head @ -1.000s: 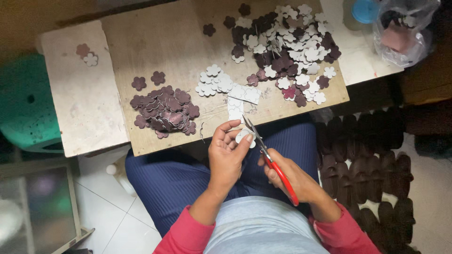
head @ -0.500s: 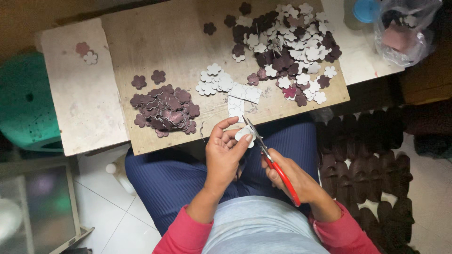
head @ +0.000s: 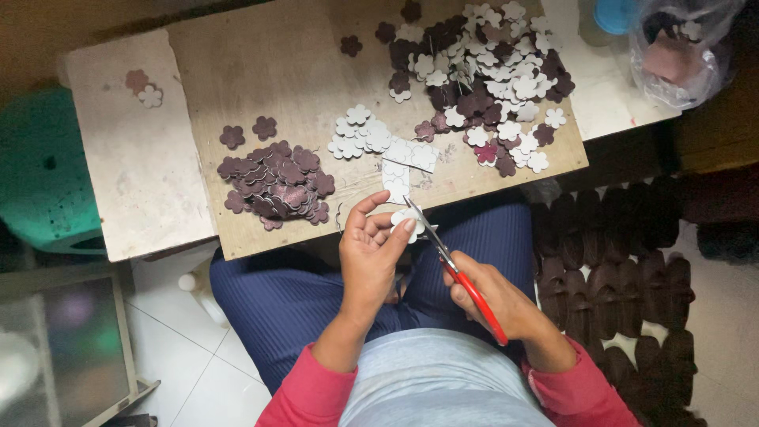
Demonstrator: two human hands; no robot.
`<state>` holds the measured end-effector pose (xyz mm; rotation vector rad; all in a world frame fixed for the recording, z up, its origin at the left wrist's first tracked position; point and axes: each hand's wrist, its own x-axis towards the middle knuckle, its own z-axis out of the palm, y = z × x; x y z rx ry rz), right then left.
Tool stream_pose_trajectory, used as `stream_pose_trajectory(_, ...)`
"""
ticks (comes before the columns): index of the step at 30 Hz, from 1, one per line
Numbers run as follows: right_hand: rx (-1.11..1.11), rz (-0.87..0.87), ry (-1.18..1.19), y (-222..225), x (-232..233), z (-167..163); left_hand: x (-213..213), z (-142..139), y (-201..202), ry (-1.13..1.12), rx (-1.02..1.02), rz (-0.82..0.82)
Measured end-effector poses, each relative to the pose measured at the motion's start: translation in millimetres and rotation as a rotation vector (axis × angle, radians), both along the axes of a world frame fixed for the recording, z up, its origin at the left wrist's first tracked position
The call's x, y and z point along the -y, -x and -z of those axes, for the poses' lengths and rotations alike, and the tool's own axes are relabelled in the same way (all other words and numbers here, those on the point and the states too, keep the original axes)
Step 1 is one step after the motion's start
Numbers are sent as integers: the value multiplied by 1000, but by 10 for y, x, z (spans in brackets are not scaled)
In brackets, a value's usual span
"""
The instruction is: The person sits on the floor and uses red-handled scissors to cut flower-shaped pieces from a white sheet. They hold the sheet with the left hand and cut with the right, placing finished shapes into a pile on the table.
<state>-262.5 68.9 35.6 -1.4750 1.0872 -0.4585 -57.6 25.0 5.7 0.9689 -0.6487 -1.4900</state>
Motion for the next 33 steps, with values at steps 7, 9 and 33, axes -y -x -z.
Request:
stream_pose_trajectory(7,4,78,2,-48,-46,32,-119,43,175,30,-125,-46)
stream_pose_trajectory(9,8,84,8,-51,-55,21,-119,48,194,15,-133,-60)
stream_pose_trajectory(33,-4,20,22,-22,-19,-16,-91,3,57,-5,-32,19)
